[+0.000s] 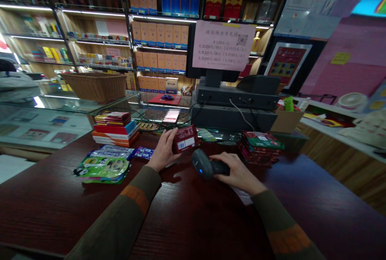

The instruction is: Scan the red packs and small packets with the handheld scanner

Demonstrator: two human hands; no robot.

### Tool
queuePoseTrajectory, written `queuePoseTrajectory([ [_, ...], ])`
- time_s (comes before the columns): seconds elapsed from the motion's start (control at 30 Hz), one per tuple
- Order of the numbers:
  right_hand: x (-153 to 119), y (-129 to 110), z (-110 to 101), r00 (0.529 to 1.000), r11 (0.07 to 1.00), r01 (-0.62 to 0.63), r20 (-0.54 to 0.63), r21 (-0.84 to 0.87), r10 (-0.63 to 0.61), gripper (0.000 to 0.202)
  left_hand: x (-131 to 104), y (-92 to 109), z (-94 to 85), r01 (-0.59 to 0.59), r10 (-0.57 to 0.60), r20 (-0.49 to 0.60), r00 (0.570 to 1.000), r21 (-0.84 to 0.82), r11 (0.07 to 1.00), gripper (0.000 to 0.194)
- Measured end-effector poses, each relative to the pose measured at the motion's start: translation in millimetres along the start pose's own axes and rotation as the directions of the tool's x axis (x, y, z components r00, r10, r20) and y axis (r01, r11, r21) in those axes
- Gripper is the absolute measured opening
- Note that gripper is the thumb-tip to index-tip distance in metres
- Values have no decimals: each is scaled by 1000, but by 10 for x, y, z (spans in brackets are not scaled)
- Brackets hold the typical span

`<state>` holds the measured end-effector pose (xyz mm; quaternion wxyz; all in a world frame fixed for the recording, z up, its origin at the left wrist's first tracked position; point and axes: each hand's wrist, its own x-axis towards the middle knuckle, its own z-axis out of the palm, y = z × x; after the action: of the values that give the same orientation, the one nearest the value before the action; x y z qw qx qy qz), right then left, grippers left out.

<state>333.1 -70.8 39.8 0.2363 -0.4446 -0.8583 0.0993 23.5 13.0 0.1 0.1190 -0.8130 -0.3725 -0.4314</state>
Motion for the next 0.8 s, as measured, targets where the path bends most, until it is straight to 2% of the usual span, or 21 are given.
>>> queuePoseTrajectory([
  [0.43,-24,-68,-41,998,1000,-2,60,9,2,38,-14,-29,5,31,-31,18,999,18,999,107],
  [0.8,-26,-34,-29,999,1000,-4,36,20,3,38,-8,-31,16,7,-7,-3,1000,23,1000,103],
])
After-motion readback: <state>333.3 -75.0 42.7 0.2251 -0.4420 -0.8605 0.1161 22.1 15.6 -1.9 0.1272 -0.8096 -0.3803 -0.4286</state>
